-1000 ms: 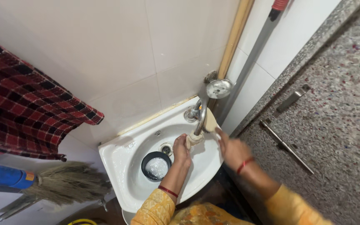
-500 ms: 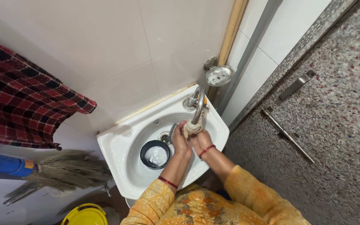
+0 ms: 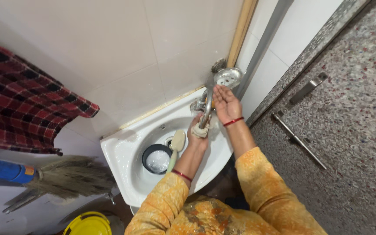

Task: The person scrubs a white wall-mounted sink with a brush and rinses it with water from the tap. They also rinse a small black bowl and an orange cup under the running water.

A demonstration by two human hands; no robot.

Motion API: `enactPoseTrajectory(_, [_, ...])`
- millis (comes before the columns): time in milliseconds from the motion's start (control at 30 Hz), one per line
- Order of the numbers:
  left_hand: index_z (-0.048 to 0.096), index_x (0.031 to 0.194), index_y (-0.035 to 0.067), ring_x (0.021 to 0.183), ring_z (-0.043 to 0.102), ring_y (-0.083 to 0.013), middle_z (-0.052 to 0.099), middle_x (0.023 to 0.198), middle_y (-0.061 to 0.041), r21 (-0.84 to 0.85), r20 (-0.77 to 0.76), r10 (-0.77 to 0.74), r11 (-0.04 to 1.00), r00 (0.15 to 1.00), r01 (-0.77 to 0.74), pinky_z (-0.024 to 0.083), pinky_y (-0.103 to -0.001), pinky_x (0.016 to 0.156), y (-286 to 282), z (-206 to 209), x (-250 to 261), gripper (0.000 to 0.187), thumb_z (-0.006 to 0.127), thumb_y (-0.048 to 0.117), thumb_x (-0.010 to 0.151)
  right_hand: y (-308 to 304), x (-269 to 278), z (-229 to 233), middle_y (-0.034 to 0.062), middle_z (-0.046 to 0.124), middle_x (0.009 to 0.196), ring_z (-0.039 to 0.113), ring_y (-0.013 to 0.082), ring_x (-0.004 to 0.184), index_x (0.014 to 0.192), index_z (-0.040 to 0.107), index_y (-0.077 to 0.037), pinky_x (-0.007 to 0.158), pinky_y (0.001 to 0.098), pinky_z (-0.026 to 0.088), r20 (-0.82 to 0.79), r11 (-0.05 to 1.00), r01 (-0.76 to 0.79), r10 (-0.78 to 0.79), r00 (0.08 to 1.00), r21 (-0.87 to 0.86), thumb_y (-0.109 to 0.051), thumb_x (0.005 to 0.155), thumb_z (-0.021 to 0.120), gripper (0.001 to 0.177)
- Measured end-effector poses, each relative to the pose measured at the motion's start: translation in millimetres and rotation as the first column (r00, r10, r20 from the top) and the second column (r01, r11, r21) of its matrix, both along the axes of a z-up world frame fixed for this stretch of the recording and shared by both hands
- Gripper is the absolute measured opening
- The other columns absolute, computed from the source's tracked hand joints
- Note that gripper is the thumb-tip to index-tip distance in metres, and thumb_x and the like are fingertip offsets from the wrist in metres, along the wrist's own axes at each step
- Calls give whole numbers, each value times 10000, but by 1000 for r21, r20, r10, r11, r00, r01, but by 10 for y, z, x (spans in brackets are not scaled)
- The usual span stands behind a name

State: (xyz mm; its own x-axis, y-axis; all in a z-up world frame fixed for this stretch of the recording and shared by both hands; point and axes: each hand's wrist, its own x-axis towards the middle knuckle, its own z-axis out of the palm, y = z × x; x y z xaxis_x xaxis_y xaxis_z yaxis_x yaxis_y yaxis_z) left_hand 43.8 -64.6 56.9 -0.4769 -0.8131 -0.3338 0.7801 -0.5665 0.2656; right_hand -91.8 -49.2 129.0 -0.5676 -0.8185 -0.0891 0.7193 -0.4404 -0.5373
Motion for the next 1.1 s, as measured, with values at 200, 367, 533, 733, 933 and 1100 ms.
enactPoseTrajectory(200, [642, 1121, 3, 826, 685, -204, 711, 1014, -105, 103, 105, -68, 993, 992, 57, 595, -316, 767, 199, -469, 140, 194, 625, -13, 929, 200, -62, -539, 199, 699, 1323, 683, 306, 1260, 1233, 689, 43, 1147, 378, 509, -757, 982, 133, 18, 654, 138, 52, 928, 458, 382])
enactPoseTrajectory(367, [643, 1132, 100, 742, 616, -142, 669, 920, -26, 104, 325, -91, 993, 941, 60, 516, -291, 656, 285, -629, 236, 185, 661, 121, 948, 155, -179, -99, 165, 614, 1424, 609, 310, 1330, 1406, 597, -44, 1154, 364, 451, -952, 927, 218, 302, 55, 306, 68, 810, 420, 631])
enactPoseTrajectory(533, [641, 1120, 132, 753, 613, -138, 641, 883, -15, 131, 374, -135, 987, 918, 92, 521, -300, 673, 337, -567, 276, 179, 681, 179, 952, -46, -105, 497, 158, 493, 1484, 483, 384, 1353, 1279, 670, -67, 1138, 419, 430, -629, 782, 300, 619, -471, 546, -255, 671, 899, 677])
enactPoseTrajectory(733, [595, 1136, 106, 750, 582, -131, 626, 901, -14, -235, 571, -3, 958, 821, 167, 472, -289, 635, 328, -482, 176, 213, 684, 167, 952, -46, -140, 403, 201, 441, 1467, 472, 433, 1270, 1093, 758, -95, 1012, 463, 435, -660, 823, 348, 568, -492, 449, -282, 644, 927, 515])
enactPoseTrajectory(933, [507, 1243, 27, 821, 636, -132, 618, 981, -37, -699, 664, 378, 622, 645, 354, 533, -253, 675, 53, -386, -133, 343, 573, 186, 946, 201, -92, 192, 170, 622, 1141, 633, 376, 1079, 1102, 742, -87, 954, 436, 527, -854, 860, 400, 443, -274, 318, -171, 737, 857, 392])
enactPoseTrajectory(1100, [545, 1241, 11, 855, 618, -146, 617, 980, -54, -378, -176, -415, 866, 893, 327, 514, -244, 757, -257, -584, -64, 278, 527, 163, 1009, 573, -52, 169, 164, 644, 1042, 654, 381, 981, 1048, 741, -82, 887, 442, 538, -857, 752, 563, 497, -140, 344, -111, 676, 875, 397])
